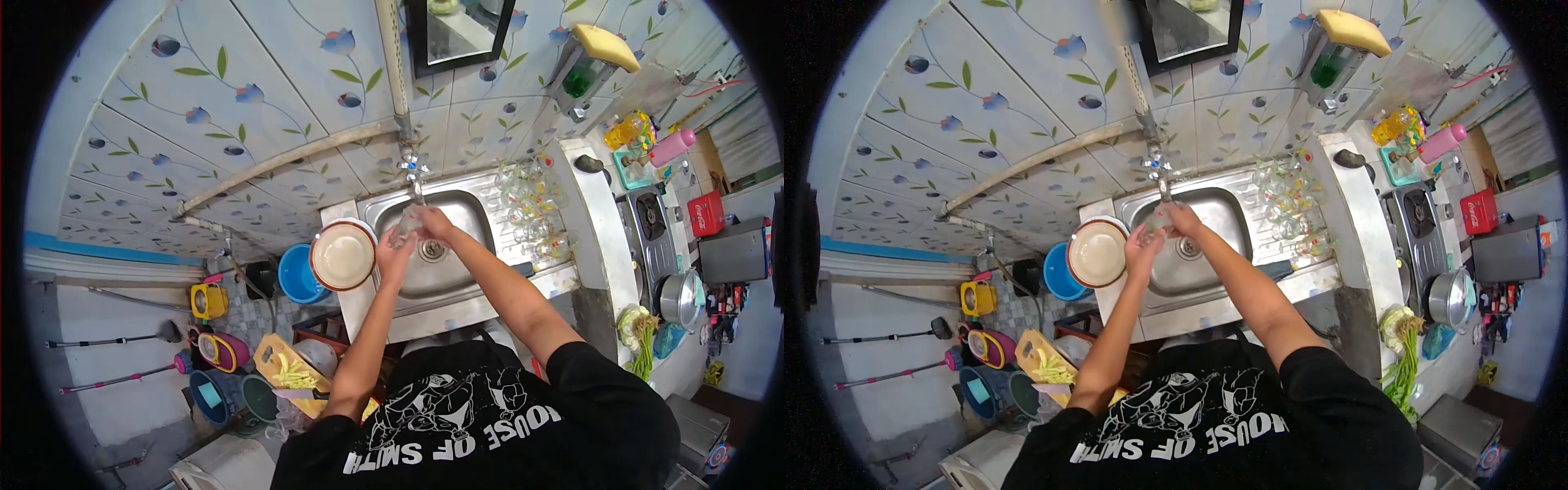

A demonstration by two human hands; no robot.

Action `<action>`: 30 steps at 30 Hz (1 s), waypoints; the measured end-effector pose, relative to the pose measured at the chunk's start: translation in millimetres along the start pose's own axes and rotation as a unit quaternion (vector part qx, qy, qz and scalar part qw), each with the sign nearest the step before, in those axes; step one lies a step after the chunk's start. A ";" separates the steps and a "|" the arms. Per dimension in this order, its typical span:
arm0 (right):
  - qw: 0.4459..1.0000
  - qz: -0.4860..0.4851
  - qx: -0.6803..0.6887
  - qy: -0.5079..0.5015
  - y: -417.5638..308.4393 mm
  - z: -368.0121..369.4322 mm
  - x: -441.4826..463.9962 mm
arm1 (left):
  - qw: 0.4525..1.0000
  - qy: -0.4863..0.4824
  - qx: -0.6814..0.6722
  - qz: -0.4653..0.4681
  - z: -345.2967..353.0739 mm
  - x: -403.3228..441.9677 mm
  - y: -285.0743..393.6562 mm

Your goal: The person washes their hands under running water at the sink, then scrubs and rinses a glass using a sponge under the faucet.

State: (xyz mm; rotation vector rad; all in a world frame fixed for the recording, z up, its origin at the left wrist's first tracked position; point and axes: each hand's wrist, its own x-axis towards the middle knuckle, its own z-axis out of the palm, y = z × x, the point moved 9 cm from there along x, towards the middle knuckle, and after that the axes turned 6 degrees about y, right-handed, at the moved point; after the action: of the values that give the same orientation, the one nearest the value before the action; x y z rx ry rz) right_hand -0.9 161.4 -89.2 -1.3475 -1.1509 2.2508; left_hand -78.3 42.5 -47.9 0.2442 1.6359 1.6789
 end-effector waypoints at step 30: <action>0.745 -0.396 -0.519 0.137 -65.9 -38.7 -128.1 | 0.995 -0.018 0.037 -0.089 -9.6 -55.0 -16.9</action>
State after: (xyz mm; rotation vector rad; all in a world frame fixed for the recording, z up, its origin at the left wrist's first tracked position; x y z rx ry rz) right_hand 88.7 148.0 29.3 -1.0149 -2.3900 0.7016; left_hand -39.8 -1.3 -44.9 0.1603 1.6440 1.4751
